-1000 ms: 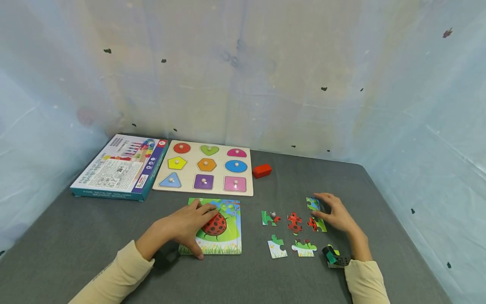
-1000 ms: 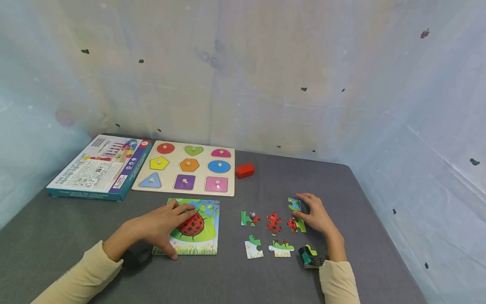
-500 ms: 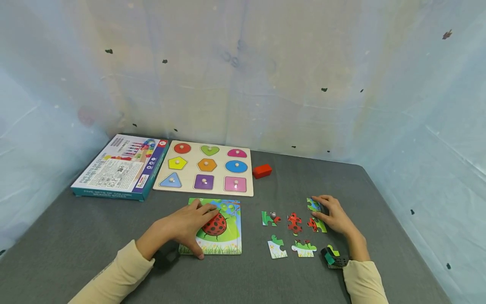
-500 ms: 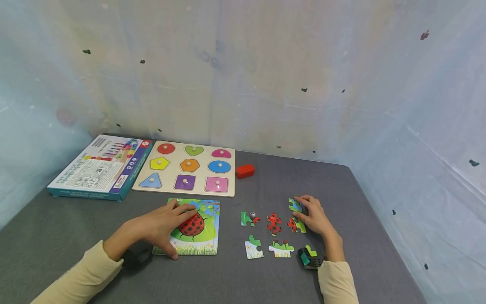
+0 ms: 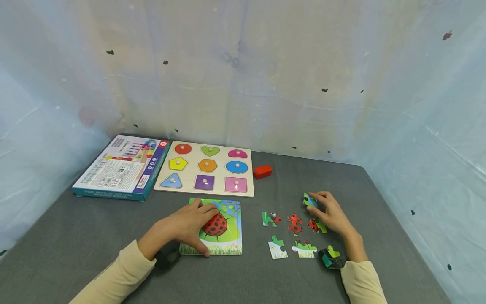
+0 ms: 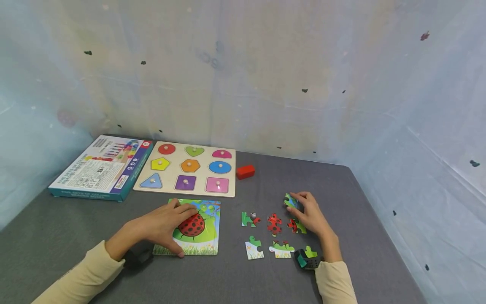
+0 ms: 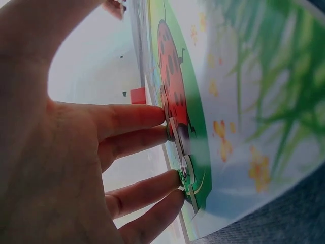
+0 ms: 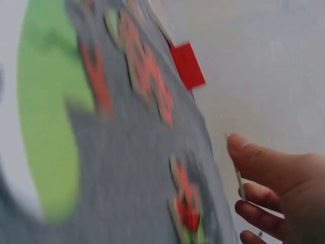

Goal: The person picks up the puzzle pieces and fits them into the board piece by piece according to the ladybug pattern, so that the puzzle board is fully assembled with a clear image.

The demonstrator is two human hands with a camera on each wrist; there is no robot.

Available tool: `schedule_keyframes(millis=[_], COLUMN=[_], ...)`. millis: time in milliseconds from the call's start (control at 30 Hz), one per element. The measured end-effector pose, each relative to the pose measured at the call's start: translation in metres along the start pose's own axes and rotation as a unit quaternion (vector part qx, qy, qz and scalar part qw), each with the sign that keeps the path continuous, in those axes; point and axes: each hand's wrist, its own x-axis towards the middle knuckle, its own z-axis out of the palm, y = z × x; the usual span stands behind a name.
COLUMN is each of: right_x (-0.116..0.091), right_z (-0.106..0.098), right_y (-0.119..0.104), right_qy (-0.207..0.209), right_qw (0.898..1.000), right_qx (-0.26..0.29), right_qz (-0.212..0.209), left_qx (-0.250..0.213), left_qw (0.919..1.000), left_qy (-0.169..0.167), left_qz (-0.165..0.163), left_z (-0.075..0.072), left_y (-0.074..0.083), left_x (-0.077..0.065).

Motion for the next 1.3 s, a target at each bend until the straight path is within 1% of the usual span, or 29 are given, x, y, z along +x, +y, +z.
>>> schedule_keyframes(millis=[133, 367, 500, 600, 667, 833, 967, 1067, 1300], right_x=[0.01, 0.032, 0.043, 0.05, 0.055, 0.063, 0.067, 0.068, 0.067], right_z=[0.004, 0.02, 0.033, 0.045, 0.054, 0.074, 0.089, 0.098, 0.108], right_y=[-0.018, -0.063, -0.089, -0.108, -0.121, -0.145, -0.157, -0.162, -0.164], right_qy=[0.014, 0.01, 0.009, -0.001, -0.016, -0.041, -0.05, -0.057, -0.055], right_qw=[0.999, 0.996, 0.993, 0.992, 0.991, 0.987, 0.984, 0.984, 0.985], right_qx=[0.007, 0.02, 0.018, 0.019, 0.023, 0.017, -0.001, -0.007, -0.006], right_qz=[-0.035, -0.087, -0.117, -0.127, -0.131, -0.157, -0.171, -0.17, -0.165], left_qx=[0.006, 0.007, 0.01, 0.015, 0.017, 0.019, 0.026, 0.028, 0.025], left_qw=[0.9999, 0.9999, 0.9998, 0.9995, 0.9993, 0.9994, 0.9993, 0.9992, 0.9994], left_qy=[0.011, 0.01, 0.016, 0.022, 0.024, 0.021, 0.021, 0.021, 0.018], left_qz=[0.005, 0.003, 0.011, 0.019, 0.021, 0.017, 0.016, 0.019, 0.017], left_z=[0.002, 0.002, 0.002, 0.002, 0.002, 0.002, 0.003, 0.003, 0.003], left_y=[0.0, -0.001, -0.001, -0.001, -0.001, -0.002, -0.003, -0.003, -0.003], left_x=[0.0, 0.0, -0.001, -0.001, -0.001, 0.0, 0.001, 0.001, 0.001])
